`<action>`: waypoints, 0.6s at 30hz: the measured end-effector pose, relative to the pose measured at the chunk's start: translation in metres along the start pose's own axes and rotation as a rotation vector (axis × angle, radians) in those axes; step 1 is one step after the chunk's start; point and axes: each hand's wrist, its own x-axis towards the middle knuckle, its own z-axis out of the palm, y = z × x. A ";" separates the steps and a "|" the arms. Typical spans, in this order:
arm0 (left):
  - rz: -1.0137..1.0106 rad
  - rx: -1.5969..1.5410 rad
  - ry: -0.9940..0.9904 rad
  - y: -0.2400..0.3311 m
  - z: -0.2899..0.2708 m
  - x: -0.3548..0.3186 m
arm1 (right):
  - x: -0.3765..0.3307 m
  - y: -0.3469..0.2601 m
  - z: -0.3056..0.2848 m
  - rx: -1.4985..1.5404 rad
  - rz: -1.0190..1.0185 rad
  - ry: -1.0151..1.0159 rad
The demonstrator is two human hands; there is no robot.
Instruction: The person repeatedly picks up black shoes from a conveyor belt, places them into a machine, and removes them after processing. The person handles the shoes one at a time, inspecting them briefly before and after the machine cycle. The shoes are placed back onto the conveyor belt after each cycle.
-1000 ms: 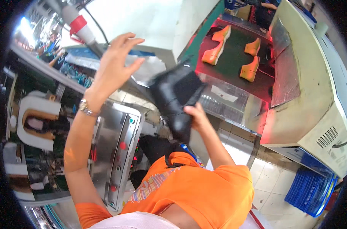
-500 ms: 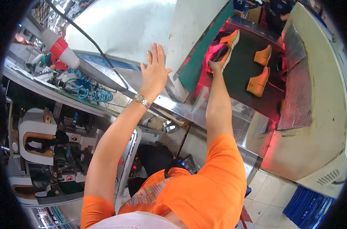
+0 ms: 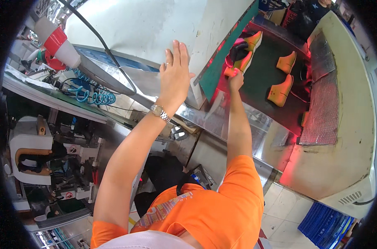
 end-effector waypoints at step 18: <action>0.034 0.073 0.023 -0.007 0.000 0.004 | -0.040 0.096 -0.162 -0.117 0.180 0.205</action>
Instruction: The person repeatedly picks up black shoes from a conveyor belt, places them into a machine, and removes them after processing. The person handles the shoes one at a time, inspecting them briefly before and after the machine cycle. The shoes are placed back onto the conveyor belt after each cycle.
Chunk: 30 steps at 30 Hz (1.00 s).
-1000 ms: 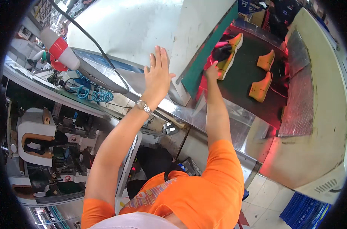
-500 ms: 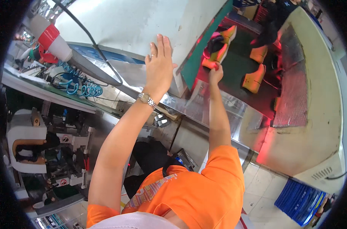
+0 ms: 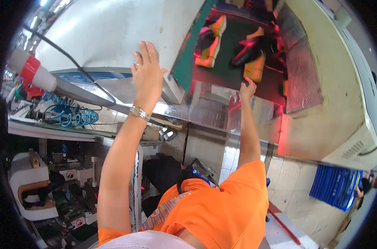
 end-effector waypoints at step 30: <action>0.001 0.112 0.142 0.001 -0.003 -0.004 | 0.225 -0.085 0.056 -0.176 -0.764 -0.082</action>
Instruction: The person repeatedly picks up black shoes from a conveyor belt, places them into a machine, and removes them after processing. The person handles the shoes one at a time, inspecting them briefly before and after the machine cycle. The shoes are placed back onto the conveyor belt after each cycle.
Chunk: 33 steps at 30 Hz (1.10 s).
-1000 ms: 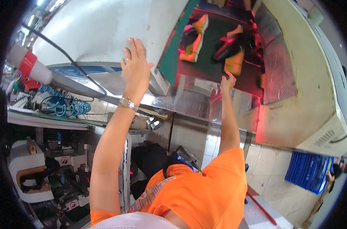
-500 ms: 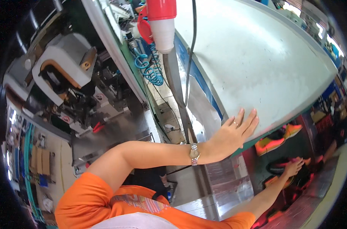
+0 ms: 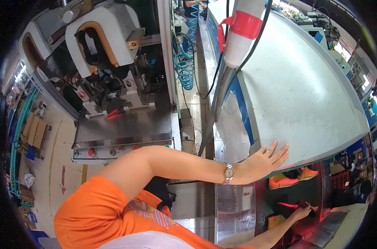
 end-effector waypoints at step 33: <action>-1.218 -2.181 -0.238 -0.200 -0.330 -0.254 | -0.184 -0.565 -0.329 2.147 -0.933 -0.717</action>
